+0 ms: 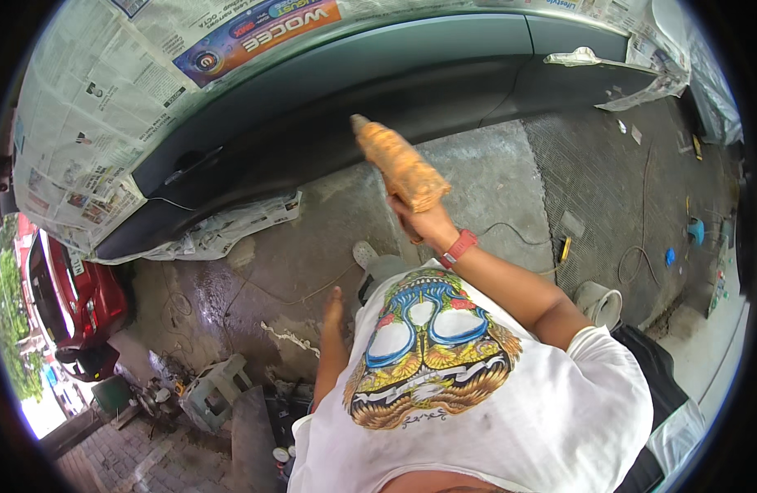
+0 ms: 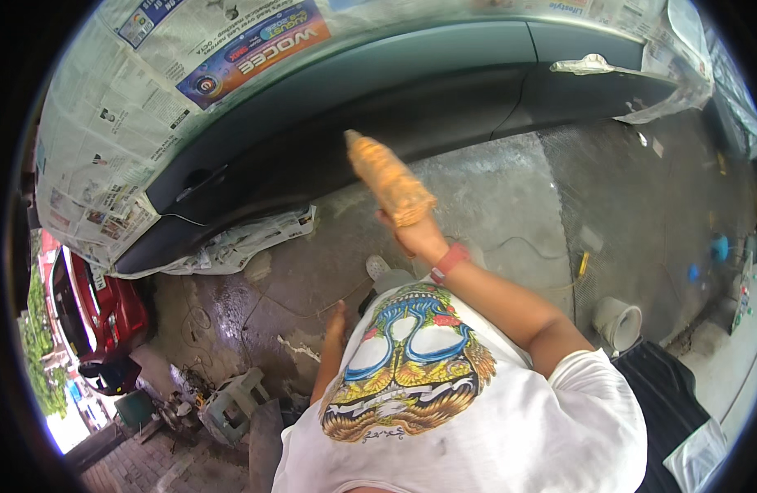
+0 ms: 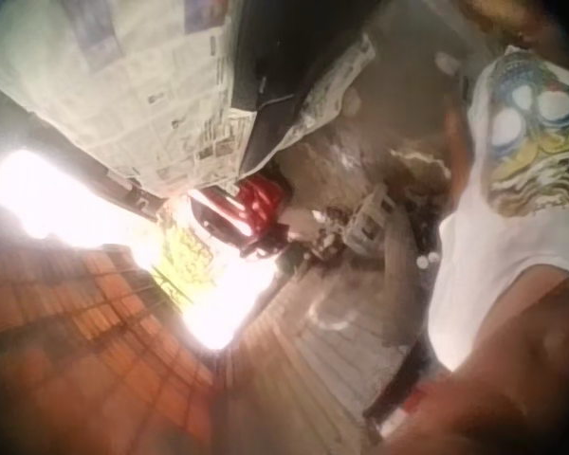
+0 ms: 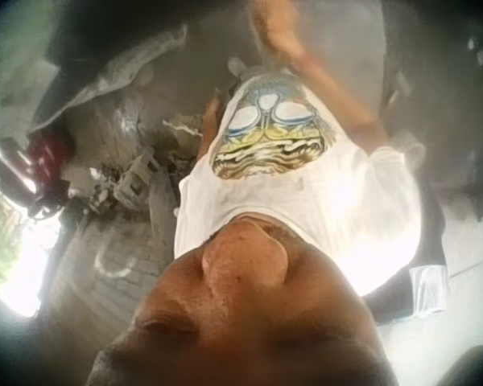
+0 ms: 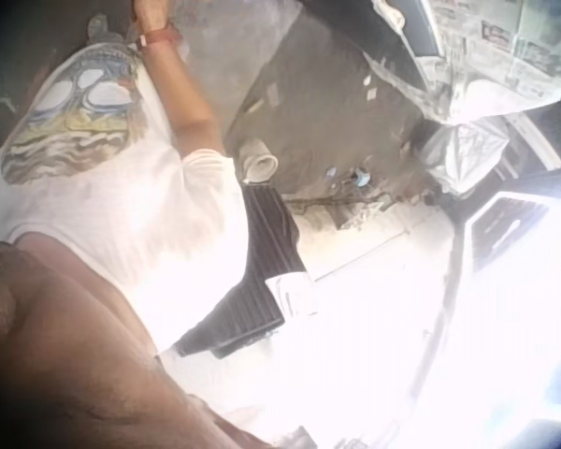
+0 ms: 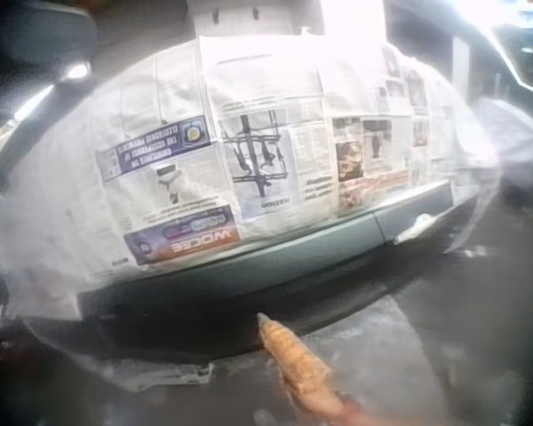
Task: The person uses a heat gun to warm the car bumper, then wipes the surface with a cloth from a bucket. The bumper is partially covered with newspaper, and the person moves around the vehicle to access different sections.
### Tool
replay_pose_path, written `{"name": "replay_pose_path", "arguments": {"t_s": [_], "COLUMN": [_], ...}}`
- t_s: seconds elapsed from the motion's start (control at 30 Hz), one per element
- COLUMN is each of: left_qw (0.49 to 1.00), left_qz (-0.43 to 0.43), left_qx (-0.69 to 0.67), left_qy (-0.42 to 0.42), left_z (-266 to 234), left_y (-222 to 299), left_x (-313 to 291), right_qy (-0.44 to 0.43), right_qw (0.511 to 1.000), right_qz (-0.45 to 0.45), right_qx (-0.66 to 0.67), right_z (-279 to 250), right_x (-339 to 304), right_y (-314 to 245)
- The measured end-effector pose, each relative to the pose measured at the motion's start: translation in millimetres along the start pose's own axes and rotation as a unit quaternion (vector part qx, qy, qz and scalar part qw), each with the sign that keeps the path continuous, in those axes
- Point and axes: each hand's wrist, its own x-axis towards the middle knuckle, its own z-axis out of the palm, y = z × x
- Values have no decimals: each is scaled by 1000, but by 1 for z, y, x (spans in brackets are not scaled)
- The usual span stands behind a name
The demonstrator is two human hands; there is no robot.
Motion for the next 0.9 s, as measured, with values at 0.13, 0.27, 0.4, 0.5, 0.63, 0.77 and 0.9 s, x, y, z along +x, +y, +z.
{"name": "replay_pose_path", "arguments": {"t_s": [0.13,0.27,0.4,0.5,0.63,0.77,0.9], "left_qw": [990,973,942,922,925,917,907], "left_qz": [62,129,238,277,278,303,288], "left_qx": [-127,-171,-144,-157,-196,-192,-206], "left_qy": [-23,-85,-188,-218,-167,-175,-226], "left_z": [-62,-117,-96,-53,37,141,247], "left_y": [72,168,299,371,433,467,482], "left_x": [-2,-2,-4,-23,-43,-62,-100], "right_qy": [-78,-82,37,176,345,407,471], "right_qw": [992,992,986,962,897,878,836], "right_qz": [84,47,120,120,80,69,49], "right_qx": [45,81,113,173,263,243,278], "right_z": [48,72,35,0,-70,-152,-209], "right_x": [-6,-13,-31,-39,-55,-83,-99], "right_y": [-45,-40,-24,8,22,31,29]}}
